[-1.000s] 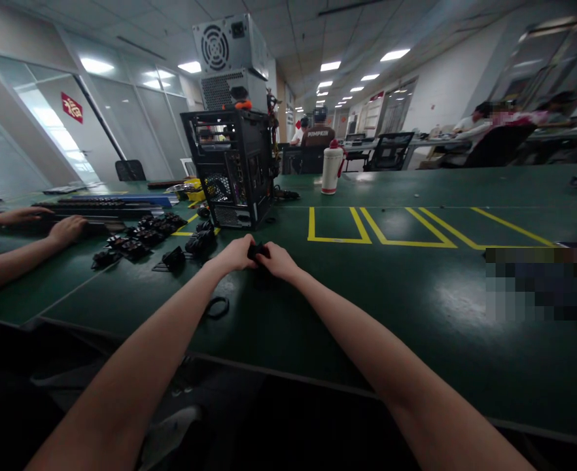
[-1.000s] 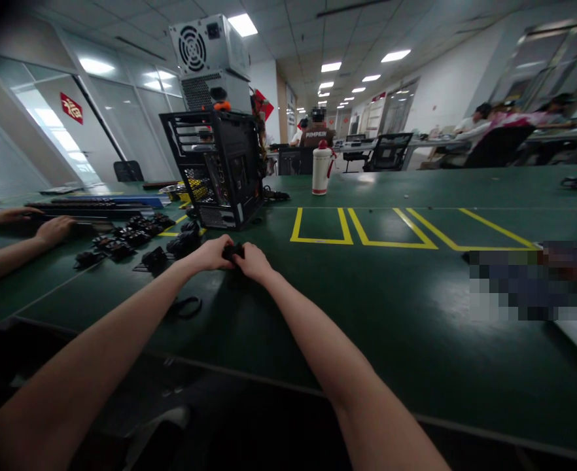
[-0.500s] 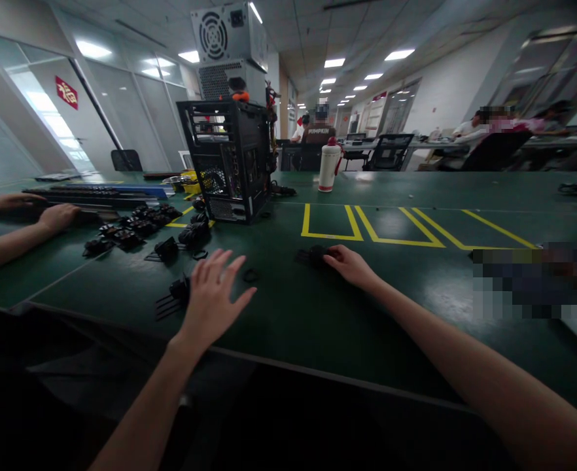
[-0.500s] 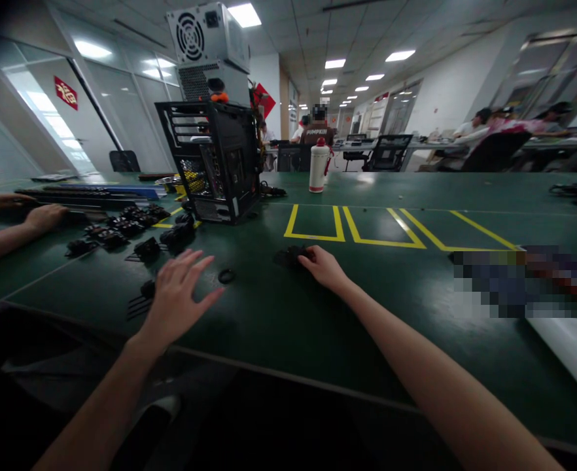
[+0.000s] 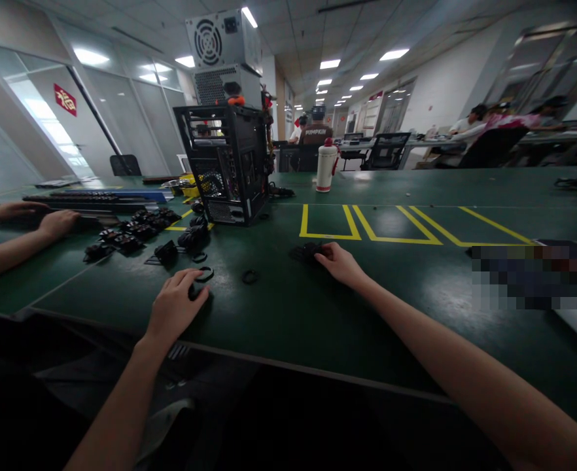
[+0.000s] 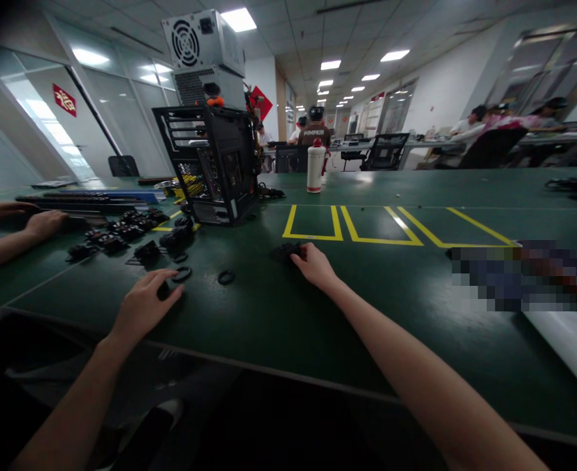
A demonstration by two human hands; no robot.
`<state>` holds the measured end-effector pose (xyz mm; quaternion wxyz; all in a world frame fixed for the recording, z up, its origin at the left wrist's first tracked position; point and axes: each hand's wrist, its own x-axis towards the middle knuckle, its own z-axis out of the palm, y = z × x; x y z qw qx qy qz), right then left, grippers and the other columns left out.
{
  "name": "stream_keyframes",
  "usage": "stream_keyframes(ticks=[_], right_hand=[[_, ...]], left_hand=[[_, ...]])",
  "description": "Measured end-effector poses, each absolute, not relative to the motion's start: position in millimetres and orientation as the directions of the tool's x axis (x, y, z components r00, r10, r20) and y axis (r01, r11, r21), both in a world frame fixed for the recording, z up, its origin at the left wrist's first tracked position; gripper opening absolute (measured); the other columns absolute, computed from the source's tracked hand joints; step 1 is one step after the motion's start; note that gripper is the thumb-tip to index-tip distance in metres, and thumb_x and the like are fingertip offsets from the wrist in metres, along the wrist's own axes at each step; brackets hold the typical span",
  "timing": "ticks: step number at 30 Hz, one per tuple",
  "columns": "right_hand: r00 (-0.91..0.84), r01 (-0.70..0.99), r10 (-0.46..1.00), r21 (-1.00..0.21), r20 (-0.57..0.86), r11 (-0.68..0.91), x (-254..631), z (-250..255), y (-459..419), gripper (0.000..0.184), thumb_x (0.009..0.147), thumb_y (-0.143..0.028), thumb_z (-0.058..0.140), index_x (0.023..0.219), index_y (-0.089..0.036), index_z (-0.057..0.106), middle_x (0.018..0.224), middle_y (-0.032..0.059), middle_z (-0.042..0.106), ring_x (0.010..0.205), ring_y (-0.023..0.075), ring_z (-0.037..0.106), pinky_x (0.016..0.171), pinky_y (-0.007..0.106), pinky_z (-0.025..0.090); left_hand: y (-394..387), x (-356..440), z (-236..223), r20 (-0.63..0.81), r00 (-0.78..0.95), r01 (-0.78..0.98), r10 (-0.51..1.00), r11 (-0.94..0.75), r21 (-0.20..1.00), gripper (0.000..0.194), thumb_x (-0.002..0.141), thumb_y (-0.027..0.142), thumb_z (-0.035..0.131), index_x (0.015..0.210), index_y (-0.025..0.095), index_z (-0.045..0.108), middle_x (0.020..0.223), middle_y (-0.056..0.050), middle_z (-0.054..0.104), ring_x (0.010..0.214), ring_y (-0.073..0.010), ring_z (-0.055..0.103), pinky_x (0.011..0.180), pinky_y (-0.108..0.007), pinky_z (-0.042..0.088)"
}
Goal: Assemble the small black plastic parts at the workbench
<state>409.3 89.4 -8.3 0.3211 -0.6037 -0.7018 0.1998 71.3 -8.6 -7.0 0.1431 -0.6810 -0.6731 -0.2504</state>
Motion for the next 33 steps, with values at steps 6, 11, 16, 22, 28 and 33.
stream_keyframes(ticks=[6,11,16,22,28,33], right_hand=[[-0.178,0.810,0.811,-0.385,0.558,0.443,383,11,60,0.034,0.076,-0.028,0.046,0.107,-0.015,0.043,0.104,0.0116,0.044,0.095,0.0227,0.047,0.081,0.038,0.040],[-0.634,0.612,0.639,-0.222,0.437,0.759,333,27,20,0.025,0.079,-0.022,0.041,0.104,-0.016,0.046,0.103,0.0097,0.044,0.085,0.0160,0.049,0.073,0.031,0.042],[-0.826,0.453,0.461,-0.105,0.323,0.885,302,23,-12,0.022,0.081,-0.022,0.039,0.098,-0.014,0.050,0.106,0.0113,0.045,0.084,0.0156,0.050,0.072,0.030,0.041],[-0.754,0.536,0.539,-0.123,0.375,0.835,319,23,-1,0.021,0.081,-0.021,0.038,0.096,-0.016,0.052,0.107,0.0120,0.048,0.095,0.0205,0.047,0.083,0.038,0.036],[-0.174,0.898,0.923,-0.328,0.342,0.291,373,19,63,0.049,0.068,-0.035,0.057,0.111,-0.016,0.042,0.118,0.0182,0.039,0.110,0.0375,0.035,0.084,0.056,0.029],[-0.199,0.865,0.965,-0.432,0.173,0.256,345,7,100,0.051,0.074,-0.029,0.050,0.118,-0.010,0.034,0.108,0.0218,0.046,0.097,0.0314,0.049,0.077,0.045,0.040]], left_hand=[[-4,52,4,0.522,-0.006,0.982,0.853,-0.092,0.162,0.065,0.067,0.052,0.048,0.123,0.023,0.032,0.126,-0.007,0.033,0.115,-0.0245,0.035,0.093,-0.036,0.033],[33,47,28,0.123,0.137,0.990,0.983,-0.138,0.003,0.057,0.070,0.054,0.042,0.119,0.026,0.039,0.116,-0.007,0.048,0.103,-0.0241,0.047,0.085,-0.035,0.037],[63,57,40,-0.095,0.099,0.986,0.991,-0.110,-0.127,0.039,0.069,0.045,0.044,0.102,0.025,0.054,0.101,-0.007,0.058,0.089,-0.0243,0.054,0.073,-0.031,0.041],[31,50,47,0.017,0.242,0.961,0.970,-0.237,-0.143,0.035,0.069,0.042,0.041,0.096,0.025,0.058,0.096,-0.005,0.053,0.080,-0.0202,0.055,0.072,-0.030,0.042],[8,38,23,0.157,0.232,0.967,0.960,-0.245,0.071,0.034,0.069,0.035,0.043,0.097,0.019,0.054,0.098,-0.005,0.049,0.083,-0.0182,0.053,0.078,-0.031,0.042],[0,38,1,0.401,0.130,0.942,0.907,-0.240,0.236,0.029,0.068,0.027,0.046,0.095,0.016,0.049,0.112,-0.007,0.041,0.108,-0.0204,0.040,0.093,-0.034,0.033]])
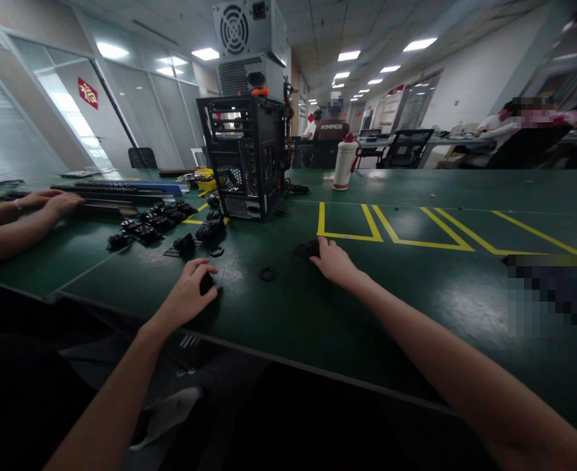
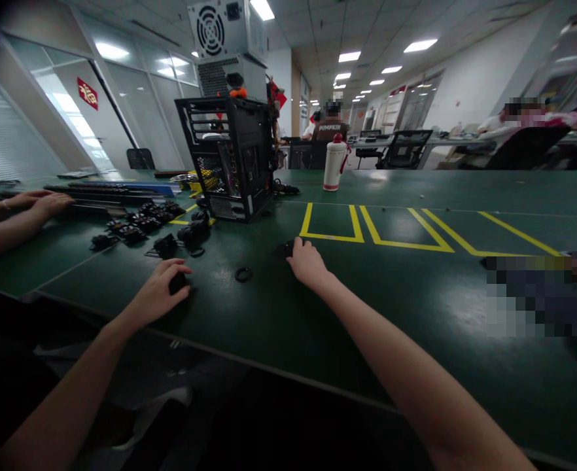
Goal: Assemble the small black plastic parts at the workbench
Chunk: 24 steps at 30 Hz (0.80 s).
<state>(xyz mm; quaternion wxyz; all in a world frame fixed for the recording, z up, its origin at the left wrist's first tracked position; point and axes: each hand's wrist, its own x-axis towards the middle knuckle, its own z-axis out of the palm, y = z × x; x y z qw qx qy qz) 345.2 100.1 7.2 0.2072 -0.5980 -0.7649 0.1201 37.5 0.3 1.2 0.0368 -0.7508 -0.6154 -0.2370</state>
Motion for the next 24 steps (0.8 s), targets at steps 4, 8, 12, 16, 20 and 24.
stream_keyframes(ticks=[4,8,12,16,20,24], right_hand=[[-0.321,0.782,0.928,-0.499,0.191,0.373,279,13,103,0.068,0.071,-0.028,0.055,0.126,-0.008,0.021,0.115,0.0259,0.041,0.103,0.0339,0.045,0.083,0.047,0.036],[-0.491,0.628,0.795,-0.488,0.355,0.606,233,21,74,0.051,0.074,-0.022,0.050,0.121,-0.014,0.032,0.126,0.0192,0.033,0.116,0.0305,0.033,0.090,0.049,0.028],[-0.695,0.353,0.655,-0.654,0.296,0.670,220,14,31,0.043,0.078,-0.029,0.043,0.118,-0.014,0.037,0.115,0.0134,0.048,0.108,0.0225,0.044,0.088,0.037,0.036],[-0.646,0.206,0.701,-0.815,0.303,0.542,233,0,8,0.049,0.074,-0.022,0.048,0.121,-0.015,0.035,0.116,0.0109,0.049,0.105,0.0203,0.048,0.089,0.035,0.038],[-0.572,0.125,0.787,-0.923,0.231,0.363,267,-9,6,0.041,0.068,-0.014,0.052,0.109,-0.017,0.048,0.109,0.0078,0.055,0.095,0.0176,0.055,0.085,0.034,0.042],[-0.571,0.041,0.798,-0.964,0.193,0.263,317,-8,7,0.038,0.065,-0.012,0.056,0.102,-0.017,0.052,0.104,0.0060,0.057,0.091,0.0158,0.057,0.084,0.034,0.044]], left_hand=[[-2,40,-2,0.414,0.070,0.928,0.907,-0.212,0.306,0.027,0.069,0.023,0.045,0.095,0.017,0.048,0.108,-0.006,0.044,0.104,-0.0187,0.043,0.093,-0.034,0.033],[-3,46,-2,0.403,0.076,0.899,0.912,-0.238,0.369,0.025,0.069,0.019,0.044,0.094,0.017,0.047,0.101,-0.005,0.047,0.101,-0.0180,0.044,0.091,-0.034,0.035],[-7,66,-7,0.414,0.088,0.837,0.906,-0.292,0.463,0.036,0.068,0.017,0.045,0.104,0.016,0.042,0.105,-0.006,0.046,0.103,-0.0185,0.043,0.092,-0.035,0.034],[-20,94,-9,0.401,0.061,0.742,0.914,-0.310,0.595,0.053,0.064,0.012,0.048,0.115,0.016,0.034,0.114,-0.008,0.041,0.109,-0.0182,0.039,0.097,-0.036,0.030],[-33,124,-2,0.335,0.186,0.580,0.924,-0.379,0.721,0.068,0.062,0.009,0.050,0.124,0.020,0.024,0.125,-0.007,0.033,0.117,-0.0199,0.033,0.102,-0.038,0.024],[-30,163,1,0.279,0.346,0.434,0.896,-0.416,0.799,0.071,0.060,0.004,0.048,0.125,0.020,0.025,0.130,-0.008,0.029,0.122,-0.0216,0.026,0.104,-0.040,0.019]])
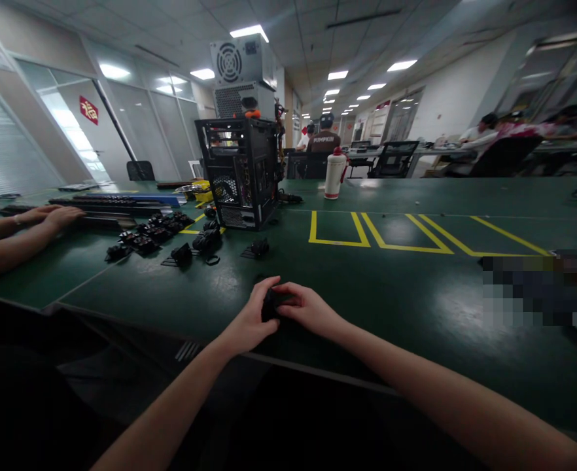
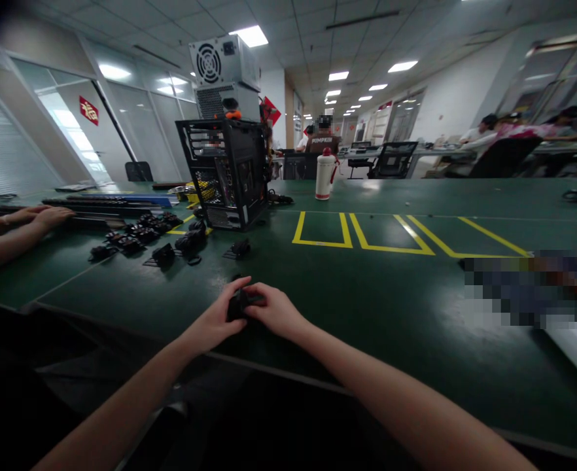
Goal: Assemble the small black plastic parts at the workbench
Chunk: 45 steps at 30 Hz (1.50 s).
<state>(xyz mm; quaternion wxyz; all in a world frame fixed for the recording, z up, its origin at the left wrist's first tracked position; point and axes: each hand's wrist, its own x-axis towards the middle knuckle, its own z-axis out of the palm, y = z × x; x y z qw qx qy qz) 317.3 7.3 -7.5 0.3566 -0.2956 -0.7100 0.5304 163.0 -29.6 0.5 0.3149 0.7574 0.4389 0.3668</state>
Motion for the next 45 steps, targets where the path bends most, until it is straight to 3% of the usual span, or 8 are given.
stream_keyframes(ticks=[4,8,15,20,27,32,38,45], right_hand=[[-0.549,0.068,0.823,-0.974,0.146,0.218,381,0,12,0.036,0.063,-0.014,0.059,0.098,-0.016,0.052,0.100,0.0056,0.057,0.087,0.0148,0.058,0.081,0.034,0.045],[-0.418,0.158,0.899,-0.964,0.133,0.216,441,1,28,0.036,0.060,-0.016,0.062,0.095,-0.016,0.051,0.098,0.0051,0.057,0.086,0.0145,0.058,0.080,0.035,0.045],[-0.206,0.141,0.967,-0.973,0.152,0.183,484,-10,54,0.042,0.060,-0.019,0.064,0.100,-0.017,0.051,0.103,0.0059,0.057,0.087,0.0141,0.058,0.082,0.034,0.044],[-0.166,0.150,0.985,-0.985,0.056,0.081,484,-12,56,0.035,0.066,-0.027,0.059,0.099,-0.015,0.054,0.101,0.0080,0.059,0.090,0.0148,0.057,0.085,0.032,0.042],[-0.234,0.061,0.963,-0.987,0.131,0.149,485,-13,55,0.037,0.056,-0.015,0.066,0.090,-0.017,0.051,0.088,0.0012,0.061,0.082,0.0117,0.057,0.080,0.031,0.044],[-0.173,0.055,0.977,-0.989,0.124,0.135,483,-9,52,0.025,0.064,-0.024,0.061,0.086,-0.016,0.054,0.085,0.0016,0.059,0.077,0.0103,0.056,0.078,0.029,0.044],[-0.151,0.041,0.986,-0.996,0.078,0.085,484,-14,58,0.034,0.060,-0.020,0.065,0.092,-0.015,0.056,0.093,0.0041,0.058,0.082,0.0116,0.055,0.082,0.030,0.042],[-0.194,0.139,0.972,-0.977,0.131,0.159,486,-18,58,0.038,0.060,-0.018,0.065,0.096,-0.019,0.053,0.081,0.0007,0.059,0.074,0.0112,0.056,0.075,0.031,0.043]], left_hand=[[-1,216,-5,0.273,0.462,0.326,0.844,-0.448,0.833,0.076,0.057,0.004,0.051,0.126,0.016,0.023,0.131,-0.012,0.028,0.123,-0.0229,0.024,0.104,-0.040,0.017],[45,275,-11,0.296,0.574,0.171,0.763,-0.465,0.868,0.086,0.052,0.009,0.062,0.127,0.017,0.021,0.132,-0.014,0.025,0.123,-0.0274,0.023,0.103,-0.043,0.017],[89,331,-19,0.351,0.570,-0.007,0.743,-0.423,0.906,0.076,0.053,0.002,0.057,0.121,0.017,0.028,0.130,-0.013,0.030,0.124,-0.0234,0.023,0.103,-0.042,0.015],[88,331,-20,0.345,0.551,0.012,0.760,-0.421,0.907,0.076,0.052,0.003,0.057,0.120,0.016,0.026,0.130,-0.014,0.030,0.122,-0.0221,0.026,0.103,-0.040,0.019],[90,331,-22,0.354,0.564,0.027,0.746,-0.445,0.895,0.073,0.054,0.005,0.057,0.120,0.016,0.027,0.130,-0.013,0.029,0.123,-0.0229,0.024,0.104,-0.041,0.016],[90,331,-25,0.362,0.557,0.046,0.748,-0.463,0.885,0.072,0.055,0.006,0.057,0.120,0.017,0.028,0.131,-0.012,0.028,0.123,-0.0228,0.023,0.104,-0.039,0.017],[93,331,-27,0.331,0.538,0.107,0.775,-0.452,0.885,0.074,0.054,0.007,0.057,0.121,0.017,0.026,0.130,-0.013,0.027,0.124,-0.0240,0.022,0.103,-0.040,0.017],[88,333,-21,0.271,0.555,0.274,0.787,-0.480,0.833,0.084,0.059,0.012,0.055,0.128,0.011,0.008,0.136,-0.018,0.010,0.127,-0.0275,0.009,0.104,-0.043,0.010]])
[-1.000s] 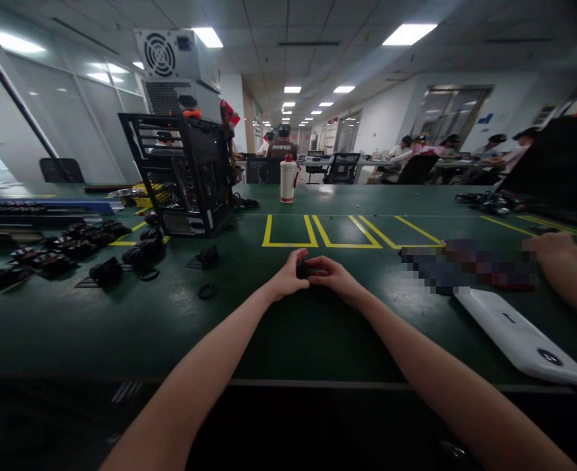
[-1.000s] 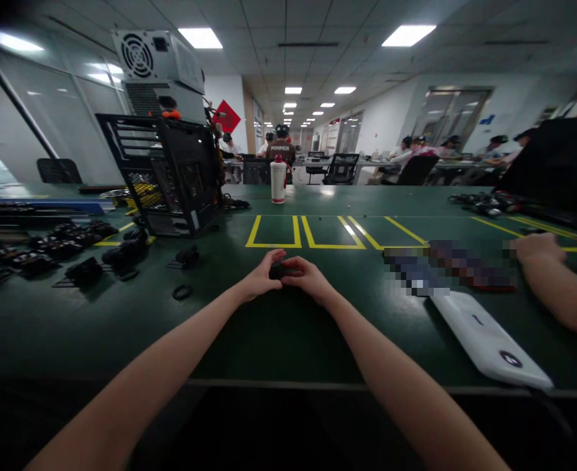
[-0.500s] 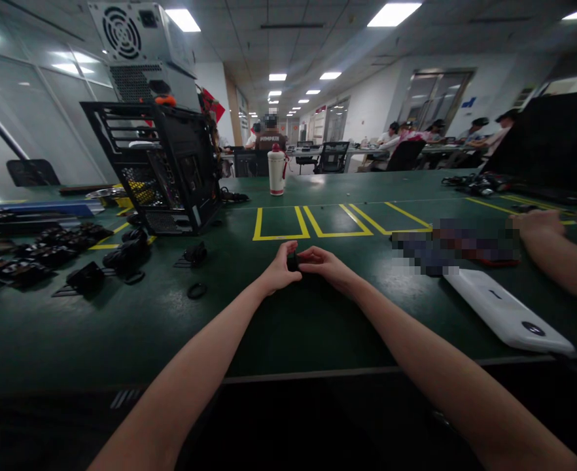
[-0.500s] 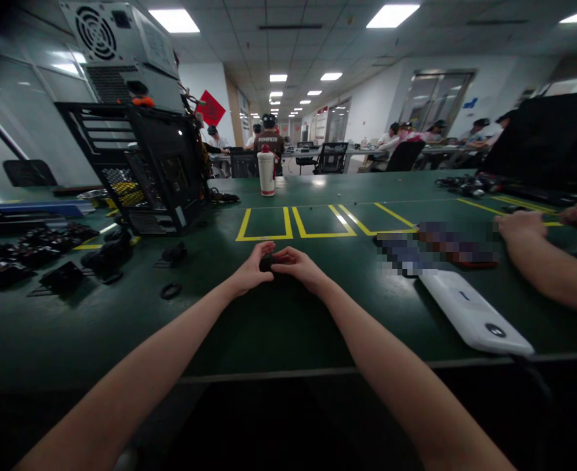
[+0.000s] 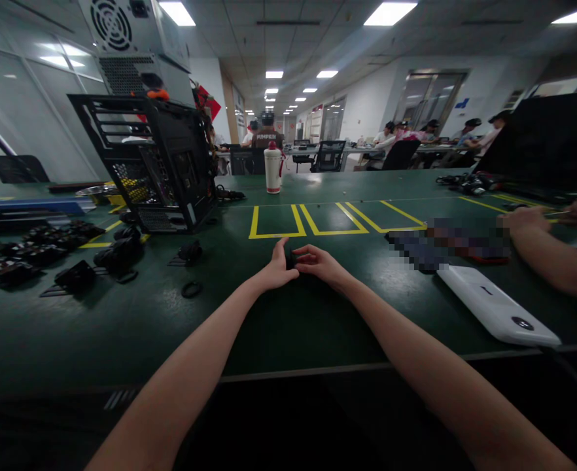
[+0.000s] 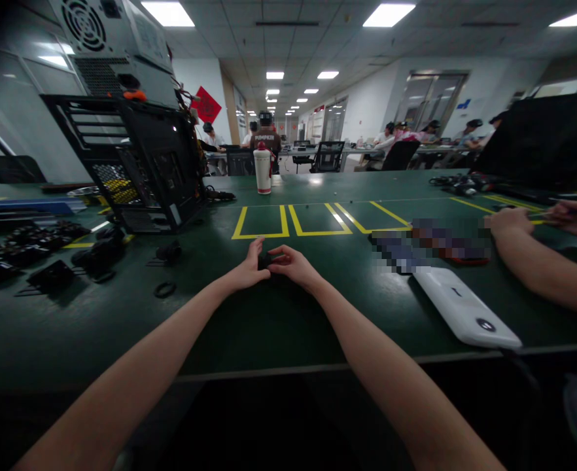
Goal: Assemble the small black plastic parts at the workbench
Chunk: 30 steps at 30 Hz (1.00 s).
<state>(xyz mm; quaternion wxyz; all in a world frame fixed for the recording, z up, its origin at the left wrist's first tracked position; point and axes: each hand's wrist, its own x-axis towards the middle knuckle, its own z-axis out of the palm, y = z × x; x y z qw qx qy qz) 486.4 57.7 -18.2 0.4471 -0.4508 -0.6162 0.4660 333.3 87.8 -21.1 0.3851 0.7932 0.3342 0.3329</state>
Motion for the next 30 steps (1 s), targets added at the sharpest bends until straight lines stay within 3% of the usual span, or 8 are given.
stream_keyframes(ticks=[5,11,15,20,26,30], right_hand=[[-0.202,0.157,0.968,-0.970,0.150,0.184,486,-16,55,0.037,0.061,-0.019,0.064,0.095,-0.019,0.052,0.081,0.0006,0.059,0.075,0.0117,0.056,0.074,0.031,0.044],[-0.201,0.143,0.974,-0.981,0.102,0.132,488,-16,56,0.041,0.061,-0.020,0.065,0.100,-0.019,0.051,0.085,0.0022,0.059,0.079,0.0131,0.056,0.078,0.033,0.044],[-0.216,0.089,0.975,-0.994,0.042,0.062,492,-15,57,0.048,0.066,-0.028,0.062,0.110,-0.017,0.049,0.101,0.0075,0.058,0.093,0.0159,0.054,0.088,0.034,0.040],[-0.268,0.108,0.961,-0.989,0.067,0.099,493,-12,56,0.063,0.061,-0.024,0.067,0.118,-0.020,0.042,0.122,0.0076,0.046,0.101,0.0175,0.050,0.092,0.035,0.038],[-0.308,0.162,0.947,-0.975,0.095,0.151,494,-11,57,0.072,0.063,-0.024,0.063,0.126,-0.031,0.028,0.130,0.0054,0.035,0.090,0.0140,0.055,0.085,0.035,0.043],[-0.386,0.253,0.917,-0.944,0.103,0.212,493,-7,57,0.068,0.067,-0.025,0.060,0.127,-0.029,0.027,0.115,0.0049,0.050,0.077,0.0103,0.055,0.074,0.029,0.047]], left_hand=[[79,332,-22,0.329,0.550,0.340,0.768,-0.565,0.752,0.083,0.065,0.015,0.051,0.130,0.014,0.000,0.138,-0.015,-0.006,0.127,-0.0275,-0.007,0.103,-0.046,0.004],[79,324,-20,0.242,0.638,0.370,0.731,-0.567,0.736,0.085,0.071,0.022,0.050,0.130,0.018,-0.010,0.139,-0.016,0.001,0.128,-0.0282,0.005,0.102,-0.048,0.010],[82,324,-23,0.255,0.658,0.393,0.708,-0.613,0.686,0.083,0.073,0.027,0.048,0.130,0.017,-0.012,0.139,-0.015,-0.002,0.127,-0.0276,0.008,0.102,-0.047,0.012],[86,330,-26,0.285,0.650,0.395,0.705,-0.633,0.665,0.085,0.073,0.026,0.049,0.130,0.015,-0.013,0.139,-0.017,0.000,0.127,-0.0271,0.009,0.102,-0.045,0.015],[86,333,-26,0.283,0.632,0.343,0.721,-0.589,0.732,0.087,0.070,0.021,0.050,0.130,0.013,-0.011,0.139,-0.017,0.002,0.127,-0.0260,0.010,0.103,-0.043,0.013],[88,330,-23,0.238,0.633,0.303,0.737,-0.518,0.800,0.096,0.063,0.019,0.056,0.130,0.012,-0.012,0.139,-0.017,0.001,0.128,-0.0265,0.009,0.104,-0.043,0.010]])
